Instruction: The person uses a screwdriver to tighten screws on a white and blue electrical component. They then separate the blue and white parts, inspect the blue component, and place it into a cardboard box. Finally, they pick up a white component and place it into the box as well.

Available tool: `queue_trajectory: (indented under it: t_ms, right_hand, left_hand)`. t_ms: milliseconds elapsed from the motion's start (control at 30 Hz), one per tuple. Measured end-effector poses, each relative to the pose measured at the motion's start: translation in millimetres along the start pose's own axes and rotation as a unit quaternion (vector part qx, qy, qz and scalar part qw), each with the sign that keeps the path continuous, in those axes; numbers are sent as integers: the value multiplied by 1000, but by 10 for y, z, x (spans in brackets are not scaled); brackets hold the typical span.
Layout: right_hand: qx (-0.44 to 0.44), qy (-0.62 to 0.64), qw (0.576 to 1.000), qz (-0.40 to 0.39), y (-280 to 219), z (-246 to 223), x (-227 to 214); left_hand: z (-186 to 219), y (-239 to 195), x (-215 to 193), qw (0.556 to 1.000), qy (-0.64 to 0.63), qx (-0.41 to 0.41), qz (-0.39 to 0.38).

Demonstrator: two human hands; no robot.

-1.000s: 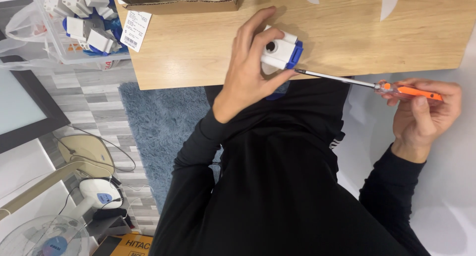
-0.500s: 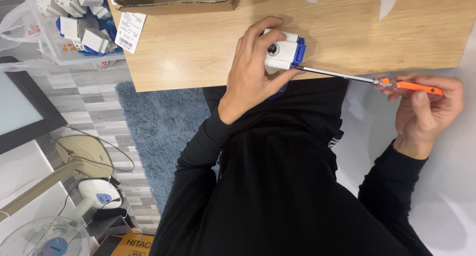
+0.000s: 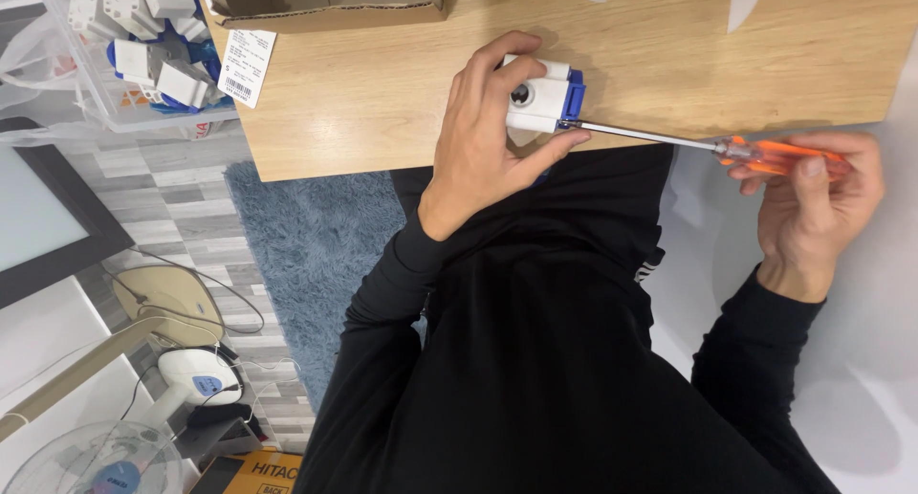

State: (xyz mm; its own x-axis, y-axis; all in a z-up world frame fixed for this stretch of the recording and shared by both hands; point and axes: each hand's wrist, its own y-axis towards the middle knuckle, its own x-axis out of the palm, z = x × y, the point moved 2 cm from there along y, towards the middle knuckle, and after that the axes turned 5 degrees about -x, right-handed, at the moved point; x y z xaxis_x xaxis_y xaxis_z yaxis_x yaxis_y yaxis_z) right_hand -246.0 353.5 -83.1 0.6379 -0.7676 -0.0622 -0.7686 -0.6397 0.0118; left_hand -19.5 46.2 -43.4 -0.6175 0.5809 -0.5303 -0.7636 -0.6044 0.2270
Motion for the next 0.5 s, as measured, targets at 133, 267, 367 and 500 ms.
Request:
queue_trajectory:
  t_ms: [133, 267, 367, 500]
  right_hand:
    - [20, 6, 1000, 4, -6, 25, -27]
    - [12, 1, 1000, -7, -11, 22, -47]
    - [12, 5, 1000, -8, -12, 36, -69]
    - [17, 10, 1000, -16, -18, 47, -103]
  left_hand:
    - [-5, -2, 9, 1000, 8, 8, 0]
    - [-13, -11, 25, 1000, 11, 0, -1]
    - [-18, -18, 27, 1000, 13, -5, -4]
    - [-21, -20, 28, 1000, 16, -12, -10]
